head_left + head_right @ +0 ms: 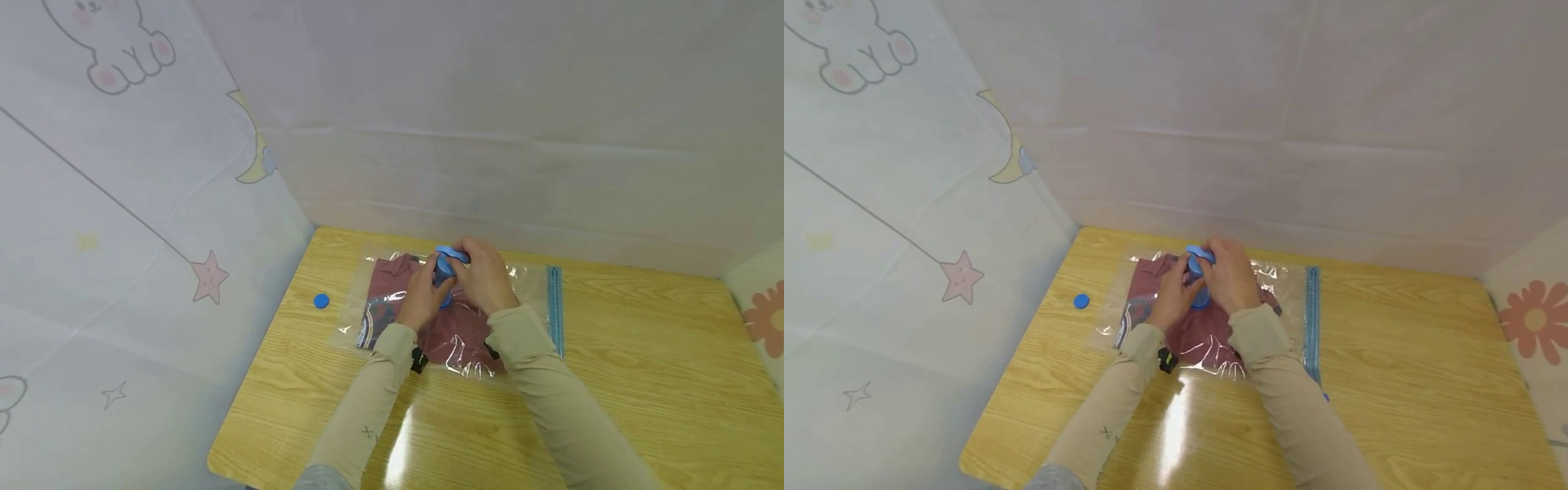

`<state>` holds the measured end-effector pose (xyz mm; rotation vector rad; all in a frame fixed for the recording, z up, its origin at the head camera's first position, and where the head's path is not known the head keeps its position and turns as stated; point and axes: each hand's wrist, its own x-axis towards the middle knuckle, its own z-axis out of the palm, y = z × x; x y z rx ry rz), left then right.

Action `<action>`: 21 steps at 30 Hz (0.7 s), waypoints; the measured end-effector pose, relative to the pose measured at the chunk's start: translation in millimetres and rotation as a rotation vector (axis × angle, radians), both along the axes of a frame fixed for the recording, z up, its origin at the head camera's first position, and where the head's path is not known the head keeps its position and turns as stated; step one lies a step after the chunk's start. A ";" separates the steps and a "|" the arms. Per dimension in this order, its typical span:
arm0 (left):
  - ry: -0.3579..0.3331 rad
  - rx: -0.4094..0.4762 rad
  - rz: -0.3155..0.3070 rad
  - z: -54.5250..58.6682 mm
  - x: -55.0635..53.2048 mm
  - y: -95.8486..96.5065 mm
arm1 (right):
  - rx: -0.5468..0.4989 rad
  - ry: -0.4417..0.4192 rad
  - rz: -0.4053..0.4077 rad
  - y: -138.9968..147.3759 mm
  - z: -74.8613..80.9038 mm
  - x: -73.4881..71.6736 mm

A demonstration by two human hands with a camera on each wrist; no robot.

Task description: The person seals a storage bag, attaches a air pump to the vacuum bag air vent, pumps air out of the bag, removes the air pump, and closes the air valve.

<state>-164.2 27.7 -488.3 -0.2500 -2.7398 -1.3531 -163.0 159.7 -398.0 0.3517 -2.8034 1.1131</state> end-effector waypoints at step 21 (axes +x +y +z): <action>-0.008 0.009 -0.003 0.0 3.8 1.2 | 0.108 0.017 0.035 2.0 10.1 0.8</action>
